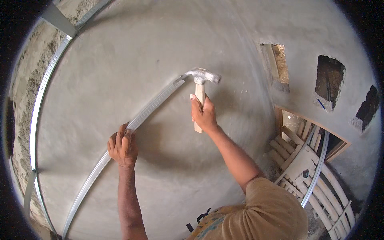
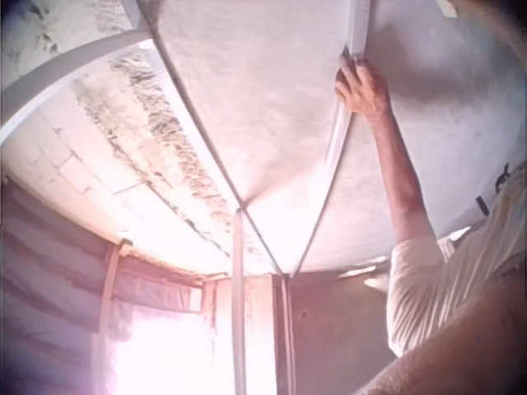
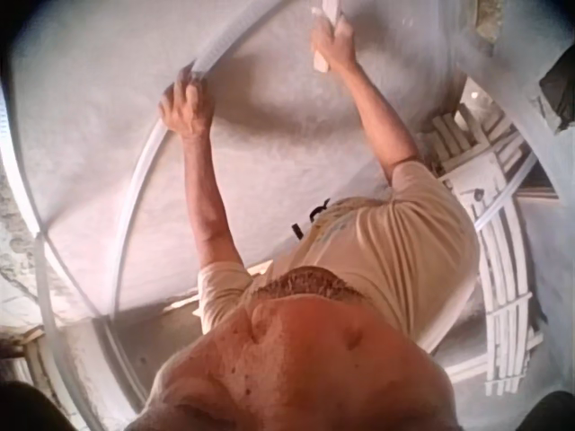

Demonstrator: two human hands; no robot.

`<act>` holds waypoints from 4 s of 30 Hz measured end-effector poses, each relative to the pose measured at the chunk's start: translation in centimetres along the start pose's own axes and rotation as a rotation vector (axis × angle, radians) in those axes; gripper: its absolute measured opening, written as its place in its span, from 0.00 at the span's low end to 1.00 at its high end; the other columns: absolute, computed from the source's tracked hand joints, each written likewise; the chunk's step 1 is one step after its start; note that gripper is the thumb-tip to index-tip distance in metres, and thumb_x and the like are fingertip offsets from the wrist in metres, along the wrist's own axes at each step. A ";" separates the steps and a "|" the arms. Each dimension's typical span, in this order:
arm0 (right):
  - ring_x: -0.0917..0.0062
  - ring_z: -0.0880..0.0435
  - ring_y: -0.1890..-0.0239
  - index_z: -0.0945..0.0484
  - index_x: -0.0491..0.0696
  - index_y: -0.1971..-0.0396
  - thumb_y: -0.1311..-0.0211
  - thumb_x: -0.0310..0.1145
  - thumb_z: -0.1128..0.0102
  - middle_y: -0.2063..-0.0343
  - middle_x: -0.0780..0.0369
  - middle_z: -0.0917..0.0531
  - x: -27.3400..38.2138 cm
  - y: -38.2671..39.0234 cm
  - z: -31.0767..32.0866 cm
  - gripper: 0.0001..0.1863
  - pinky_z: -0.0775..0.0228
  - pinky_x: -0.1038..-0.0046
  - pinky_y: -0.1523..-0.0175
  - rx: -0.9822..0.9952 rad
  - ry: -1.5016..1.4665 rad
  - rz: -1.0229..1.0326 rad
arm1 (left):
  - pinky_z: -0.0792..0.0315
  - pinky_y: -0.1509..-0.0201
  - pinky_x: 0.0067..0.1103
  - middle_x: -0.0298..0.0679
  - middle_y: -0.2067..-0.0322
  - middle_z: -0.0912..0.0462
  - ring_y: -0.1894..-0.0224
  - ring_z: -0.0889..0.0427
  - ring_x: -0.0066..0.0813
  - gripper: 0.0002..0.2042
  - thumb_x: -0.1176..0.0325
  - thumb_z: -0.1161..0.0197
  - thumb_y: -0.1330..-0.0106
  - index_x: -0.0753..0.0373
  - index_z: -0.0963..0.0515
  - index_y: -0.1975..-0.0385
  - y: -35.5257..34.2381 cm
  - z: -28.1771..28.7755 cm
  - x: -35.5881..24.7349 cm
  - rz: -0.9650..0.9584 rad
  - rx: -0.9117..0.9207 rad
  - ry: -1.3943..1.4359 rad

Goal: The person mounts a metal track along the upper wall by positioning it against the plaster and hammering it into place while standing on a wooden scaffold.

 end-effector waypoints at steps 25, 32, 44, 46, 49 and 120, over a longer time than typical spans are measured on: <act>0.86 0.29 0.83 0.31 0.44 0.68 0.25 0.29 0.45 0.84 0.68 0.27 -3.3 3.5 -4.4 0.10 0.34 0.76 0.77 0.135 0.113 0.237 | 0.27 0.57 0.28 0.29 0.53 0.11 0.61 0.17 0.34 0.12 0.69 0.27 0.42 0.53 0.25 0.63 -0.2 -0.5 -0.1 -0.001 -0.041 -0.011; 0.85 0.32 0.82 0.29 0.44 0.69 0.27 0.32 0.41 0.84 0.68 0.28 -0.8 3.8 -4.6 0.11 0.36 0.75 0.77 0.133 0.134 0.149 | 0.27 0.58 0.27 0.28 0.54 0.11 0.61 0.17 0.33 0.10 0.69 0.29 0.39 0.53 0.25 0.65 -0.2 -0.5 -0.1 0.003 -0.068 0.012; 0.85 0.29 0.87 0.33 0.46 0.69 0.38 0.40 0.23 0.82 0.67 0.25 4.4 -1.6 -7.6 0.23 0.33 0.76 0.84 -0.167 -0.129 -0.169 | 0.28 0.53 0.30 0.29 0.52 0.15 0.57 0.20 0.34 0.19 0.68 0.31 0.41 0.52 0.21 0.48 -0.6 0.5 -0.6 0.100 0.072 -0.004; 0.83 0.28 0.87 0.35 0.44 0.64 0.39 0.37 0.23 0.80 0.64 0.24 4.7 -2.6 -8.5 0.24 0.32 0.75 0.84 -0.179 -0.174 -0.247 | 0.28 0.53 0.30 0.28 0.51 0.15 0.56 0.20 0.34 0.17 0.69 0.31 0.40 0.53 0.21 0.50 -0.8 0.7 -0.5 0.084 0.105 -0.024; 0.83 0.28 0.87 0.37 0.42 0.60 0.38 0.31 0.27 0.76 0.62 0.23 4.4 -2.8 -9.6 0.22 0.31 0.74 0.84 -0.221 -0.322 -0.227 | 0.27 0.53 0.31 0.29 0.49 0.16 0.54 0.19 0.34 0.15 0.70 0.32 0.40 0.53 0.22 0.54 -1.2 1.1 -0.2 -0.012 0.102 -0.058; 0.85 0.27 0.86 0.29 0.42 0.68 0.26 0.28 0.43 0.86 0.67 0.27 2.6 1.6 -7.3 0.09 0.32 0.76 0.80 0.061 -0.119 0.094 | 0.31 0.50 0.30 0.27 0.51 0.16 0.52 0.20 0.31 0.19 0.58 0.27 0.39 0.48 0.18 0.47 -3.4 -0.1 1.4 0.164 0.079 -0.133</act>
Point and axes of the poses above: each hand's wrist, its own y-axis away from the middle knuckle, its own z-axis out of the back of the hand, x = y × z, the point moved 1 cm from there along -y, towards the middle knuckle
